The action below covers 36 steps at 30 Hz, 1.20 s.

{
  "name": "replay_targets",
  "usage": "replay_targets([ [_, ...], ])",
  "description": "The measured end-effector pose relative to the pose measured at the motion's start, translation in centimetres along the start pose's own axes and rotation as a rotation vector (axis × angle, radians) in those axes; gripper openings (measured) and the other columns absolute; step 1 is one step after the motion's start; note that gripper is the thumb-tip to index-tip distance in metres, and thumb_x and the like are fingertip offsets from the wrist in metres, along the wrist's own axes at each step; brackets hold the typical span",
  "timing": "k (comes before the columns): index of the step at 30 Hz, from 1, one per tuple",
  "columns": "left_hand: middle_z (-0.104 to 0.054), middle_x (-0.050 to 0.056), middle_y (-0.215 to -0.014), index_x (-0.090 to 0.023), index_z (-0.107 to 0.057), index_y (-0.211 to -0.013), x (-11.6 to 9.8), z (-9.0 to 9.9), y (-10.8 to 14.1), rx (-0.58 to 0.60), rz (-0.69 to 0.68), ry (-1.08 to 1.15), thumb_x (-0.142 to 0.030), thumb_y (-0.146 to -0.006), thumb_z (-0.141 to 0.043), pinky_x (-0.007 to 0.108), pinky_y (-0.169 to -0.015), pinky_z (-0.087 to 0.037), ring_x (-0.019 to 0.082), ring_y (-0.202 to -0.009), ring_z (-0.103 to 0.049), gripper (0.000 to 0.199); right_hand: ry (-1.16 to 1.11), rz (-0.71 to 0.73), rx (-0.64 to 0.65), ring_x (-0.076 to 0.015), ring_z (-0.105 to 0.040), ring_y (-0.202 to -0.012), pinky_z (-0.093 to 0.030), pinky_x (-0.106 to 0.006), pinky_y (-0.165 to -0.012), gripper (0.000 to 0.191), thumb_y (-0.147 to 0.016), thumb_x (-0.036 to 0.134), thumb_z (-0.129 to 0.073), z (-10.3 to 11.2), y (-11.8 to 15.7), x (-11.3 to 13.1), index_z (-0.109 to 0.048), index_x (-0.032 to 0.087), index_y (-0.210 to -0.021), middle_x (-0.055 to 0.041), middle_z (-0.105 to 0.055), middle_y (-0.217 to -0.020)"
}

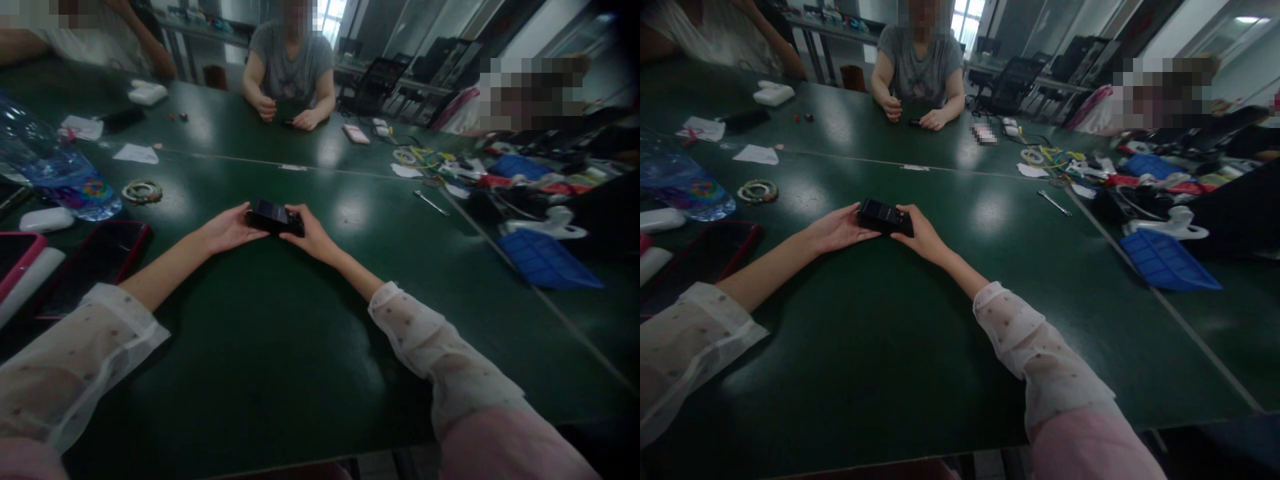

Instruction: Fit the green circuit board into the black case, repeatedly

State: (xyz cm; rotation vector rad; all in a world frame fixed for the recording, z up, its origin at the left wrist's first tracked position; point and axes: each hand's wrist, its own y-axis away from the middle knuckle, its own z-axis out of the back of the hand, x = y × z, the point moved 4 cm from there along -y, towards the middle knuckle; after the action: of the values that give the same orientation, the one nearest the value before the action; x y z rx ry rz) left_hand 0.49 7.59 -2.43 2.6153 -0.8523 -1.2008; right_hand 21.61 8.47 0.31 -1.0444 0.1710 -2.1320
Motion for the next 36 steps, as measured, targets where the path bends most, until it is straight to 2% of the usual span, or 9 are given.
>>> replay_targets([
  [3, -0.073, 0.014, -0.113, -0.017, -0.056, -0.133, -0.05, -0.31, 0.21, -0.026, -0.009, -0.011, -0.035, -0.104, -0.041, 0.043, -0.111, -0.048, 0.026, -0.116, -0.069, 0.038, -0.011, 0.024, 0.002, -0.0313, -0.059, -0.125, -0.047, -0.052, -0.107, 0.056, -0.084, 0.034, -0.073, -0.77, 0.28, -0.22, -0.045, 0.023, -0.132, -0.0149, -0.060, -0.133],
  [8, -0.072, 0.015, -0.117, -0.016, -0.055, -0.137, -0.07, -0.43, 0.36, -0.035, -0.022, -0.033, -0.032, -0.104, -0.042, 0.041, -0.108, -0.050, 0.025, -0.115, -0.069, 0.038, -0.039, 0.023, -0.006, -0.0313, -0.059, -0.126, -0.047, -0.053, -0.108, 0.058, -0.085, 0.035, -0.073, -0.79, 0.37, -0.52, -0.043, 0.024, -0.133, -0.0133, -0.059, -0.134],
  [23, -0.075, 0.015, -0.109, -0.014, -0.047, -0.145, -0.05, 0.08, -0.15, -0.045, -0.008, 0.015, -0.029, -0.105, -0.036, 0.042, -0.103, -0.054, 0.025, -0.104, -0.073, 0.044, -0.018, 0.016, -0.036, -0.0322, -0.059, -0.126, -0.046, -0.052, -0.107, 0.060, -0.085, 0.035, -0.074, -0.83, 0.51, -0.59, -0.044, 0.024, -0.136, -0.0147, -0.059, -0.135],
  [36, -0.074, 0.015, -0.110, -0.014, -0.054, -0.136, -0.12, -0.61, 0.43, -0.059, -0.017, 0.014, -0.030, -0.105, -0.038, 0.042, -0.104, -0.054, 0.025, -0.105, -0.073, 0.039, -0.033, 0.009, -0.044, -0.0331, -0.060, -0.125, -0.047, -0.053, -0.105, 0.058, -0.084, 0.032, -0.074, -0.66, 0.51, -0.44, -0.046, 0.022, -0.134, -0.0156, -0.060, -0.135],
])
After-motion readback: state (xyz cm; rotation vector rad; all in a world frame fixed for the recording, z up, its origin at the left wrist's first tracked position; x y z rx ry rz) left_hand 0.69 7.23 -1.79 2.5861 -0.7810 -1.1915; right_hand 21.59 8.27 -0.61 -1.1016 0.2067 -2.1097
